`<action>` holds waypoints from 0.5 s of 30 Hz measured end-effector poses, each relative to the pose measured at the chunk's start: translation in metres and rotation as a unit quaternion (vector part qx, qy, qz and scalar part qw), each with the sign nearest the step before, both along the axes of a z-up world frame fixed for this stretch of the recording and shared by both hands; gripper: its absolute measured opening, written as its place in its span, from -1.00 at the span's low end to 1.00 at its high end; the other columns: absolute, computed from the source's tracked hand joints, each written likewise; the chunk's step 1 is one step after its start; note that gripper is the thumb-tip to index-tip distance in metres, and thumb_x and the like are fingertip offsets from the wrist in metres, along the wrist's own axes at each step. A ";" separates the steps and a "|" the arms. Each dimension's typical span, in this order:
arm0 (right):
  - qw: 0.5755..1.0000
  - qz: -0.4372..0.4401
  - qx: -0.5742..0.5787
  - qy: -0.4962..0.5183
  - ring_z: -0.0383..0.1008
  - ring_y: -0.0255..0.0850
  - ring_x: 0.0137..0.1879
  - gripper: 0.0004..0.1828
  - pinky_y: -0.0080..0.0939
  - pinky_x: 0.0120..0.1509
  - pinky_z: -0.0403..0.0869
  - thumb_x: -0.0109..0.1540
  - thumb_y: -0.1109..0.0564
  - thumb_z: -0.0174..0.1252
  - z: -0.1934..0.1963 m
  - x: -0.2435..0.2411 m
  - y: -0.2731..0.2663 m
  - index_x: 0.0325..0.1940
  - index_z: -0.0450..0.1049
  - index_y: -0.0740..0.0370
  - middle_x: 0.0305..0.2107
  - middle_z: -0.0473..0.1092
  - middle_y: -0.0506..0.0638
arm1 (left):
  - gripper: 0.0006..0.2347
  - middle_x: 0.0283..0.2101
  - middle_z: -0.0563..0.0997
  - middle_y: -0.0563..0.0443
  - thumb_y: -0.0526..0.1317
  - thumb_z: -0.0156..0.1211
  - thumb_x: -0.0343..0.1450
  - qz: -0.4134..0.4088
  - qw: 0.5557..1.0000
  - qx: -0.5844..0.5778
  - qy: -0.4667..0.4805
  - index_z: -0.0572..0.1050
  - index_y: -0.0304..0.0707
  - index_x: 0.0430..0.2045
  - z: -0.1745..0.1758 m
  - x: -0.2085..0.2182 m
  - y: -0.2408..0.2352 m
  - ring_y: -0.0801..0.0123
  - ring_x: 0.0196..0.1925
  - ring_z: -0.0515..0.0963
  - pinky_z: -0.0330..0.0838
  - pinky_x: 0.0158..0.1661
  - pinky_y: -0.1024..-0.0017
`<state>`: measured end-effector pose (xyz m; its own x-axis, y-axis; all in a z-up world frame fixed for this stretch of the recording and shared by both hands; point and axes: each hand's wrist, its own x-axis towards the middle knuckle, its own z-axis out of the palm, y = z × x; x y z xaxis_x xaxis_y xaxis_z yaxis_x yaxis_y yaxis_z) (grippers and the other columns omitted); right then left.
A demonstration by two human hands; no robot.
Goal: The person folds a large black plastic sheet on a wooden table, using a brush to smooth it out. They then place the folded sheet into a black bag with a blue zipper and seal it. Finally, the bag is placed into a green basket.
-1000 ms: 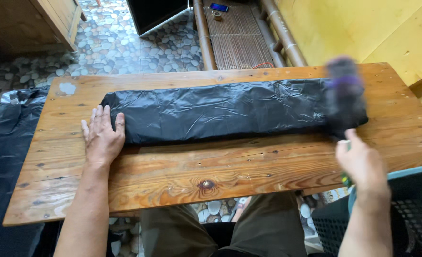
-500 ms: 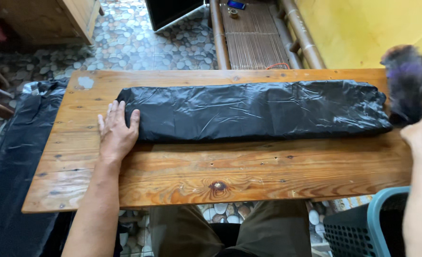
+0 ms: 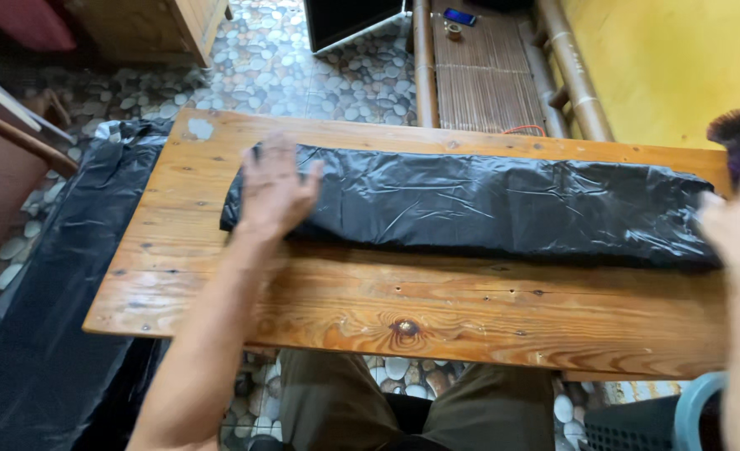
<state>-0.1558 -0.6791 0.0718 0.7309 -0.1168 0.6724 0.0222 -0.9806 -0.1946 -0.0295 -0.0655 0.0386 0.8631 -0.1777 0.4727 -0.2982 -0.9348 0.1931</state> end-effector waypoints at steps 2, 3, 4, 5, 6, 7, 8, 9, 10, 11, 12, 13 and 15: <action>0.982 0.014 -0.179 -0.053 0.48 0.43 0.20 -0.58 0.24 0.26 0.43 0.28 0.34 0.30 -0.025 0.047 0.028 0.22 0.53 0.57 0.00 0.47 0.49 | -0.45 0.25 0.51 -0.41 0.14 -0.03 0.54 -0.027 1.000 -0.005 -0.008 0.47 -0.41 0.20 -0.010 0.011 -0.037 -0.11 0.37 0.43 0.03 0.33 -0.26; 0.930 0.022 -0.351 -0.107 0.59 0.08 0.29 -0.61 0.04 0.29 0.54 0.35 0.08 0.38 -0.038 0.070 0.044 0.25 0.66 0.21 0.09 0.57 0.11 | -0.45 0.22 0.54 -0.39 0.14 -0.05 0.54 -0.057 0.998 -0.011 -0.016 0.49 -0.39 0.18 -0.016 0.017 -0.055 -0.10 0.35 0.46 0.00 0.34 -0.28; 0.930 0.028 -0.350 -0.107 0.59 0.08 0.29 -0.61 0.04 0.29 0.54 0.35 0.08 0.38 -0.044 0.079 0.089 0.25 0.66 0.21 0.09 0.57 0.11 | -0.45 0.22 0.54 -0.39 0.14 -0.05 0.54 -0.052 0.998 -0.010 -0.015 0.49 -0.39 0.18 -0.009 0.011 -0.070 -0.10 0.35 0.46 0.00 0.34 -0.28; 0.924 0.059 -0.368 -0.083 0.47 0.09 0.39 -0.62 0.14 0.34 0.40 0.37 0.01 0.27 -0.050 0.088 0.135 0.26 0.62 0.11 0.17 0.53 0.08 | -0.45 0.29 0.48 -0.34 0.15 -0.16 0.55 -0.076 0.996 0.005 0.047 0.44 -0.31 0.24 -0.002 0.004 -0.086 -0.06 0.42 0.38 -0.05 0.37 -0.28; 0.917 0.090 -0.385 -0.062 0.36 0.11 0.48 -0.62 0.25 0.39 0.27 0.40 -0.06 0.15 -0.054 0.097 0.180 0.27 0.58 0.01 0.26 0.49 0.05 | -0.44 0.37 0.42 -0.28 0.16 -0.28 0.57 -0.099 0.989 0.021 0.105 0.39 -0.23 0.30 0.007 0.001 -0.102 -0.03 0.48 0.30 -0.10 0.41 -0.28; 0.916 0.094 -0.384 -0.065 0.36 0.11 0.48 -0.62 0.25 0.39 0.27 0.40 -0.06 0.15 -0.046 0.094 0.214 0.27 0.58 0.01 0.26 0.49 0.05 | -0.44 0.37 0.42 -0.28 0.16 -0.28 0.57 -0.094 0.990 0.020 0.105 0.39 -0.23 0.30 0.005 0.000 -0.112 -0.03 0.48 0.30 -0.10 0.41 -0.28; 0.960 0.112 -0.235 0.106 0.14 0.16 0.56 -0.49 0.37 0.48 0.08 0.45 -0.16 -0.08 -0.038 0.089 0.247 0.44 0.35 -0.01 0.39 0.27 0.13 | -0.43 0.44 0.31 -0.23 0.17 -0.35 0.57 -0.112 0.984 0.031 0.132 0.31 -0.17 0.37 0.002 0.000 -0.123 0.02 0.54 0.19 -0.20 0.45 -0.23; 0.952 0.124 -0.076 0.269 -0.08 0.21 0.63 -0.36 0.48 0.57 -0.11 0.49 -0.26 -0.32 -0.030 0.084 0.279 0.61 0.13 -0.03 0.52 0.06 0.20 | -0.41 0.52 0.20 -0.19 0.18 -0.42 0.56 -0.129 0.978 0.042 0.160 0.22 -0.11 0.43 0.000 0.000 -0.135 0.07 0.59 0.08 -0.30 0.49 -0.17; 0.953 0.126 -0.076 0.266 -0.08 0.21 0.63 -0.36 0.48 0.57 -0.11 0.49 -0.26 -0.32 -0.038 0.088 0.283 0.61 0.13 -0.03 0.52 0.06 0.20 | -0.41 0.52 0.20 -0.19 0.18 -0.42 0.56 -0.126 0.978 0.043 0.158 0.22 -0.11 0.43 -0.006 0.002 -0.137 0.07 0.59 0.08 -0.30 0.49 -0.17; 0.942 0.106 -0.077 0.309 -0.13 0.12 0.65 -0.33 0.44 0.61 -0.19 0.47 -0.33 -0.39 -0.046 0.092 0.287 0.62 0.07 -0.12 0.54 0.01 0.12 | -0.40 0.54 0.14 -0.18 0.19 -0.47 0.55 -0.128 0.974 0.058 0.179 0.17 -0.08 0.46 -0.011 0.004 -0.139 0.09 0.61 0.01 -0.37 0.50 -0.17; 0.928 0.083 -0.077 0.354 -0.18 0.03 0.68 -0.29 0.40 0.64 -0.26 0.45 -0.41 -0.47 -0.055 0.094 0.289 0.63 0.02 -0.20 0.56 -0.04 0.05 | -0.38 0.57 0.07 -0.16 0.21 -0.51 0.54 -0.133 0.967 0.074 0.203 0.12 -0.05 0.48 -0.019 0.004 -0.142 0.11 0.63 -0.07 -0.44 0.50 -0.17; 0.929 0.083 -0.076 0.354 -0.18 0.03 0.68 -0.29 0.40 0.64 -0.26 0.45 -0.41 -0.47 -0.056 0.095 0.289 0.63 0.02 -0.20 0.56 -0.04 0.05 | -0.38 0.57 0.07 -0.16 0.21 -0.51 0.54 -0.132 0.967 0.074 0.203 0.12 -0.05 0.48 -0.018 0.003 -0.140 0.11 0.63 -0.07 -0.44 0.50 -0.17; 0.925 0.075 -0.087 0.361 -0.15 -0.01 0.67 -0.28 0.38 0.65 -0.23 0.45 -0.43 -0.48 -0.057 0.097 0.287 0.63 0.04 -0.21 0.56 -0.03 -0.01 | -0.38 0.57 0.07 -0.17 0.22 -0.51 0.54 -0.135 0.965 0.072 0.211 0.13 -0.03 0.48 -0.019 0.001 -0.139 0.11 0.64 -0.09 -0.43 0.51 -0.15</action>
<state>-0.0591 -0.3918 0.0147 0.9963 0.0863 0.0015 0.0863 -0.9949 -0.0513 -0.0284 -0.2047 0.0199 0.8862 -0.4613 0.0433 -0.4585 -0.8597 0.2254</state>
